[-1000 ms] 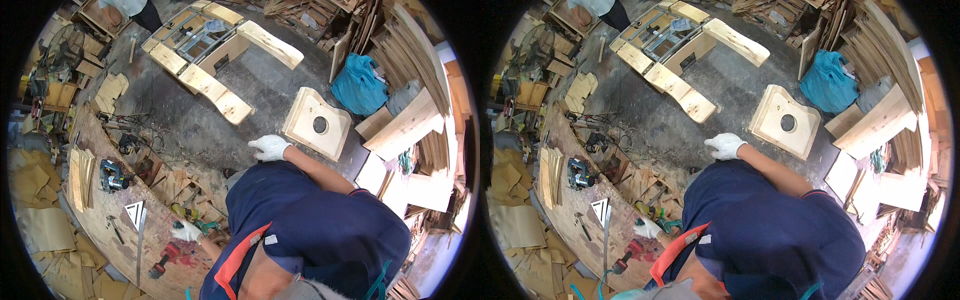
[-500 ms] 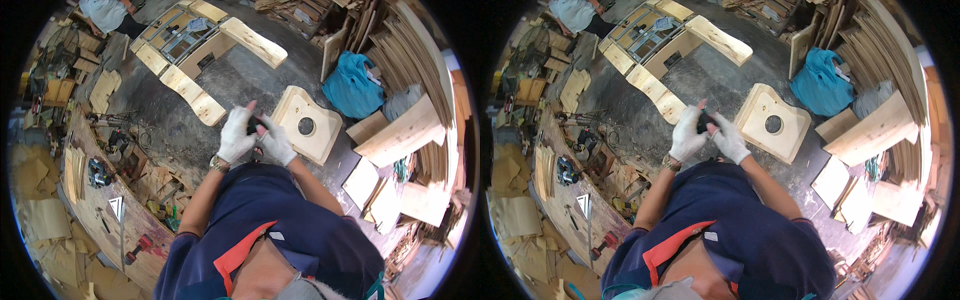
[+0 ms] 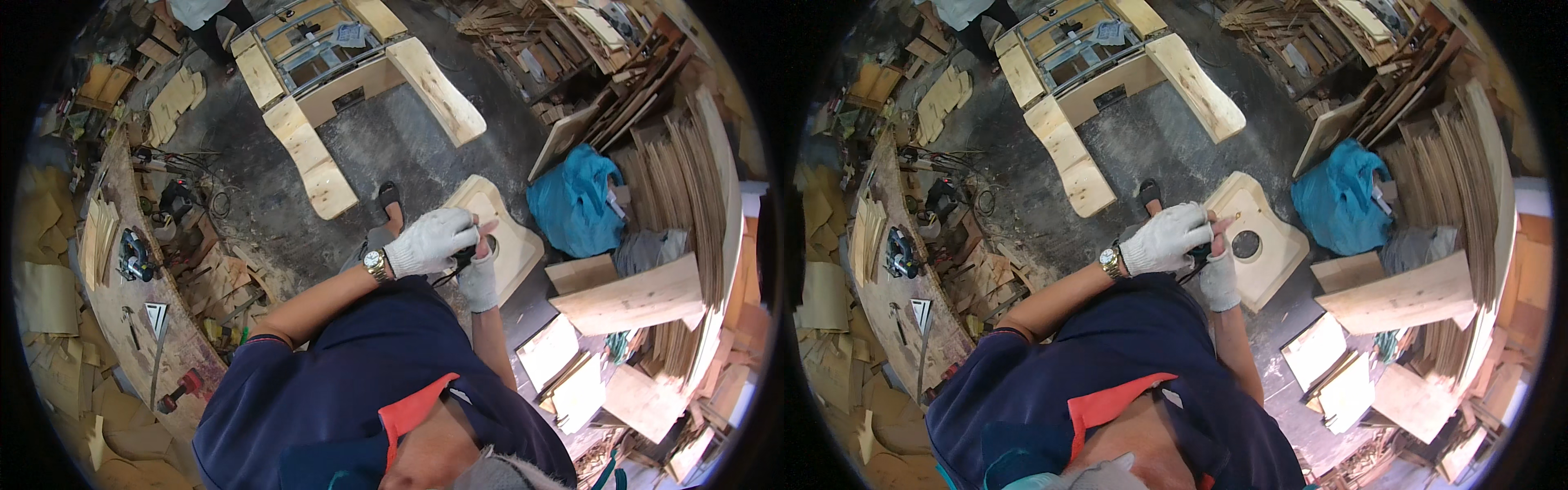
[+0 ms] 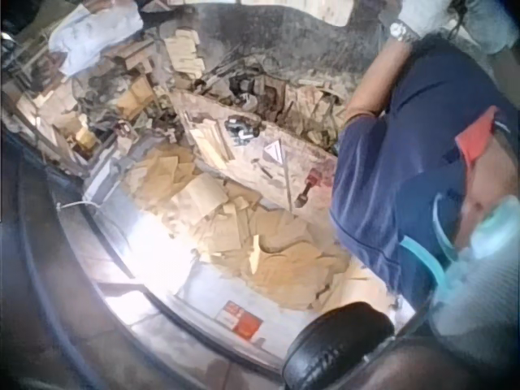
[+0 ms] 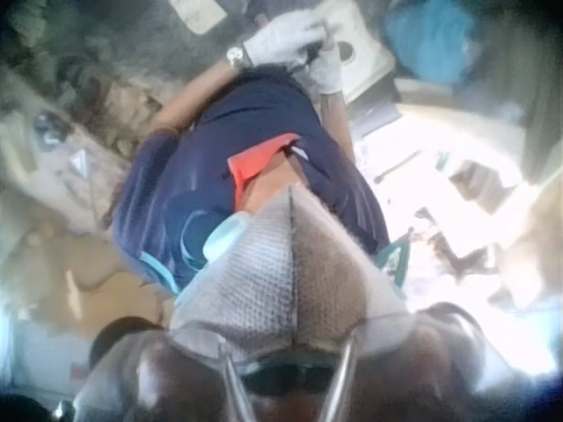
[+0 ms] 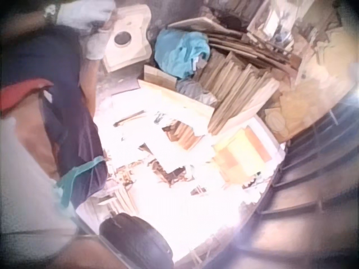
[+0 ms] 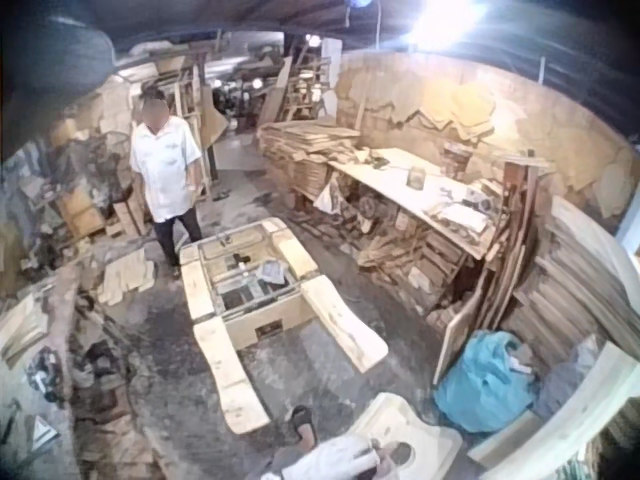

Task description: The person measures a curved wooden panel with a tape measure, then uses a cordless drill to drive screws into the panel to attach it to a metal frame. The person repeats the measuring and drilling steps on the same panel.

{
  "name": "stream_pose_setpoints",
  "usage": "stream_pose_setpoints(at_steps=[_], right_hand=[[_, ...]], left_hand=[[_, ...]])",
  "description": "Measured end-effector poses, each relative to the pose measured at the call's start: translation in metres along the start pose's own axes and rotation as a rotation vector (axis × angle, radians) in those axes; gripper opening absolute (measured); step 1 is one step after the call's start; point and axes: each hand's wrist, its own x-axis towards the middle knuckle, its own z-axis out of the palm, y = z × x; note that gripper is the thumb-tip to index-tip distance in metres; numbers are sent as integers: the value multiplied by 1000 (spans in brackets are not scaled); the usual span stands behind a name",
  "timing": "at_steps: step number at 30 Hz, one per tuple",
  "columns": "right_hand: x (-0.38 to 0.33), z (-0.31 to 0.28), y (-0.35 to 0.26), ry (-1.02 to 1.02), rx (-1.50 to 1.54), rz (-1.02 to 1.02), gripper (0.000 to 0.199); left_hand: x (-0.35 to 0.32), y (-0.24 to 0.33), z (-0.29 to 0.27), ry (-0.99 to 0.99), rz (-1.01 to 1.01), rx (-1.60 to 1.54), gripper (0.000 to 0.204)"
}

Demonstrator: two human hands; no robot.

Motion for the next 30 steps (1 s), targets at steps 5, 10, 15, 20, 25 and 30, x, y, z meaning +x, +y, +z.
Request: stream_pose_setpoints(at_steps=[5,10,15,20,25,30], right_hand=[[85,-7,-25,145,-313,127,62],[153,9,-55,108,163,145,60],[216,24,-75,118,273,323,54],[272,41,-89,-144,102,200,46],[311,59,-93,27,-661,86,48],[336,48,-114,-294,-1217,-82,63]], left_hand=[[49,-52,-12,52,-282,-98,56],[95,-94,-34,164,-380,-269,75],[119,-130,-56,259,-547,-366,78],[123,-163,-77,254,-700,-213,79],[133,-186,-79,531,-896,-968,61],[152,-196,-62,599,-1038,-868,53]])
